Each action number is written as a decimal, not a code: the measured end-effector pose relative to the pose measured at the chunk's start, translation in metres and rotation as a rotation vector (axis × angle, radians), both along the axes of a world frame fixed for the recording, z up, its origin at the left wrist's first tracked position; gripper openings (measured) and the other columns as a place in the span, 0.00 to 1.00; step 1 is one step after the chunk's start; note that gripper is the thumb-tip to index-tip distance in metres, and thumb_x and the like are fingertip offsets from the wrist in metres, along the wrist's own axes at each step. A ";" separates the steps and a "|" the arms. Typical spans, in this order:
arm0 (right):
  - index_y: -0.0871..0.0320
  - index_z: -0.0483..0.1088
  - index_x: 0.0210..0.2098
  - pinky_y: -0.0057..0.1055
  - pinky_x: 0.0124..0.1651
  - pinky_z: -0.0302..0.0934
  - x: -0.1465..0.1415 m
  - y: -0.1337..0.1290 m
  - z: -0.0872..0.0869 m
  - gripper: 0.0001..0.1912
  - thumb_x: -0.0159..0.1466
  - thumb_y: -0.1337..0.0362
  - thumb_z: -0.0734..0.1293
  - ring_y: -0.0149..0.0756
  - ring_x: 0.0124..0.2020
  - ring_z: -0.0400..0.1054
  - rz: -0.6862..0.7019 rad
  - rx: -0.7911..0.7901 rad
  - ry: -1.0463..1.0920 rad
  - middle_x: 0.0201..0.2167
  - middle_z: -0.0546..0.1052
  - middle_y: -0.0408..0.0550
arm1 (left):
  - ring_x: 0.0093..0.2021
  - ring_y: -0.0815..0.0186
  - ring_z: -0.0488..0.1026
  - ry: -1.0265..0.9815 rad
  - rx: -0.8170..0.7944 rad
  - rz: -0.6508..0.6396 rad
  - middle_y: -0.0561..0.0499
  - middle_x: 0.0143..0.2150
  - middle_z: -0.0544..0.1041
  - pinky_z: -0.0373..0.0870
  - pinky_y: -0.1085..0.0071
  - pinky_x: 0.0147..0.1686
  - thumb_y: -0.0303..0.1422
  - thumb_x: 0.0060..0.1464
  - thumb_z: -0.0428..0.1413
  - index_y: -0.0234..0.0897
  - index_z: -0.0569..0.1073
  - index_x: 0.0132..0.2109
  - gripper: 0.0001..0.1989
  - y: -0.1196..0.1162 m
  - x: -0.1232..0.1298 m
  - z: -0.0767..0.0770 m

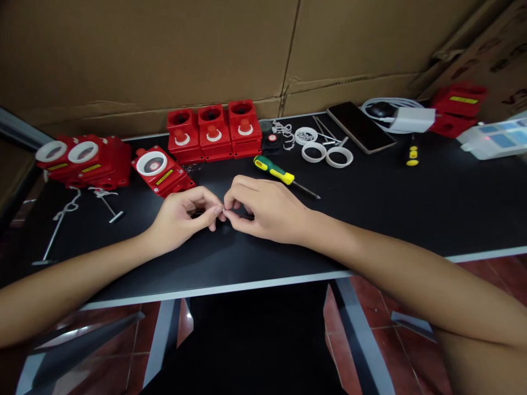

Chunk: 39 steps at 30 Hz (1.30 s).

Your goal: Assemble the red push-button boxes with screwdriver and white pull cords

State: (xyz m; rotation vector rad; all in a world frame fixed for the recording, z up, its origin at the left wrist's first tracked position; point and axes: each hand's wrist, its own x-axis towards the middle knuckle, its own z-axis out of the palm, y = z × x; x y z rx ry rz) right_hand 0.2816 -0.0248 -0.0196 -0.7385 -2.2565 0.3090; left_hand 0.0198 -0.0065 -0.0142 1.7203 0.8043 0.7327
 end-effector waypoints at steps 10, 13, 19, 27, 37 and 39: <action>0.56 0.77 0.45 0.29 0.36 0.63 0.002 0.002 0.001 0.04 0.77 0.71 0.71 0.29 0.30 0.67 -0.019 0.035 -0.047 0.40 0.81 0.45 | 0.30 0.69 0.81 0.023 0.063 -0.055 0.52 0.32 0.86 0.77 0.74 0.35 0.35 0.67 0.71 0.37 0.83 0.44 0.07 0.004 -0.002 -0.001; 0.56 0.76 0.45 0.29 0.35 0.62 0.004 0.003 0.002 0.05 0.77 0.72 0.70 0.29 0.29 0.67 -0.027 0.028 -0.068 0.40 0.81 0.44 | 0.30 0.68 0.81 0.044 0.097 -0.057 0.52 0.31 0.85 0.76 0.73 0.35 0.34 0.66 0.69 0.37 0.83 0.44 0.06 0.004 -0.003 -0.001; 0.56 0.77 0.49 0.31 0.38 0.65 0.008 0.003 0.004 0.03 0.79 0.68 0.69 0.31 0.30 0.70 0.004 0.057 -0.090 0.42 0.82 0.47 | 0.31 0.68 0.81 0.000 -0.005 -0.037 0.51 0.36 0.87 0.77 0.73 0.35 0.34 0.60 0.70 0.39 0.80 0.43 0.08 0.007 -0.002 -0.002; 0.59 0.81 0.47 0.39 0.46 0.63 -0.006 0.021 0.005 0.18 0.89 0.60 0.62 0.42 0.36 0.73 0.044 -0.031 -0.422 0.40 0.82 0.51 | 0.31 0.68 0.79 -0.050 0.003 0.017 0.55 0.32 0.79 0.75 0.73 0.34 0.33 0.58 0.68 0.40 0.76 0.41 0.08 0.011 -0.001 -0.003; 0.61 0.83 0.51 0.41 0.50 0.63 -0.005 0.016 -0.008 0.23 0.90 0.62 0.57 0.48 0.42 0.76 -0.014 0.054 -0.446 0.41 0.85 0.56 | 0.34 0.68 0.81 -0.028 0.076 -0.033 0.51 0.40 0.79 0.79 0.72 0.33 0.31 0.60 0.68 0.39 0.80 0.42 0.05 0.014 -0.004 -0.001; 0.61 0.83 0.51 0.41 0.50 0.64 -0.005 0.011 -0.006 0.24 0.90 0.62 0.56 0.48 0.41 0.77 -0.036 0.062 -0.458 0.41 0.86 0.56 | 0.34 0.68 0.82 -0.021 0.076 -0.051 0.51 0.41 0.80 0.79 0.72 0.34 0.32 0.62 0.69 0.39 0.80 0.43 0.06 0.013 -0.005 0.000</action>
